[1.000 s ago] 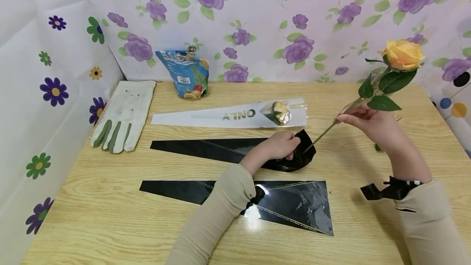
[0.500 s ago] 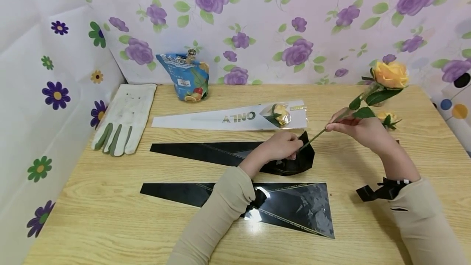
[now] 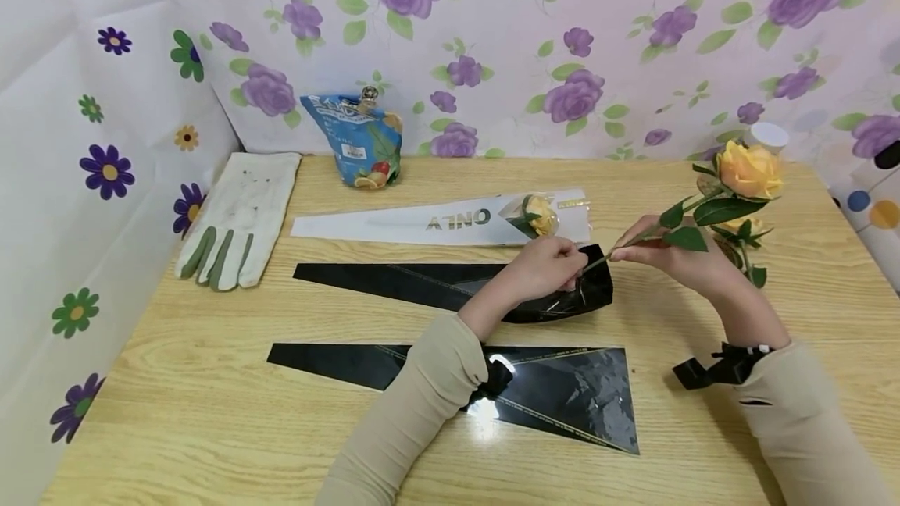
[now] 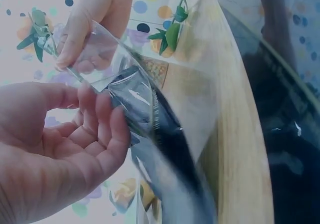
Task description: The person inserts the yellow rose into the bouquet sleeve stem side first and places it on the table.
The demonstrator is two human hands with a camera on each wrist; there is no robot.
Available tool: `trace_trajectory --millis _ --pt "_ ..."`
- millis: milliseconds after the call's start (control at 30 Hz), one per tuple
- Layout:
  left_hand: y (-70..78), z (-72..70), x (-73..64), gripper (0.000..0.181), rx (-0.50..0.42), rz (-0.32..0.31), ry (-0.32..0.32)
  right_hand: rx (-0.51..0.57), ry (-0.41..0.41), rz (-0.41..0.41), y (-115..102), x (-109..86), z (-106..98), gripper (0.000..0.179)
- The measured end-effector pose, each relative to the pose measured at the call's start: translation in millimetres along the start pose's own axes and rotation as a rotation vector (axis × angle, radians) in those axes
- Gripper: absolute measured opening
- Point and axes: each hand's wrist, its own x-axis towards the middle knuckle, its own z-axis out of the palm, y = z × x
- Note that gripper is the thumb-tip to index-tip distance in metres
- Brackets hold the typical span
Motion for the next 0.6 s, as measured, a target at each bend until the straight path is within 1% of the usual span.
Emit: trace_trajectory --millis 100,167,233,333,433,467,533,600 --pt "1.9 0.8 0.0 0.030 -0.014 0.004 0.007 0.075 -0.037 -0.050 1.1 -0.2 2.5 0.004" --pt "3.2 -0.5 -0.5 0.030 -0.004 0.009 0.020 0.098 -0.051 -0.067 1.6 0.8 4.9 0.005" --pt "3.7 -1.5 -0.9 0.030 0.017 0.017 0.033 0.108 -0.063 -0.056 1.4 1.5 6.6 0.006" --pt "3.4 -3.3 -1.5 0.031 0.058 0.027 0.044 0.102 -0.071 -0.015 1.5 1.4 7.4 0.007" --pt "2.7 -4.8 -1.9 0.031 0.087 0.024 0.040 0.134 -0.095 0.021 12.3 0.3 5.7 0.009" --pt "2.8 -5.2 -2.2 0.031 0.093 0.021 0.038 0.156 -0.106 0.013 16.9 -0.5 4.3 0.010" --pt "3.1 -5.8 -2.7 0.031 0.101 0.018 0.035 0.198 -0.131 -0.030 26.0 -2.1 1.5 0.015" --pt "3.5 -6.1 -3.1 0.031 0.108 0.017 0.035 0.252 -0.142 -0.091 32.8 -4.1 -2.2 0.019"
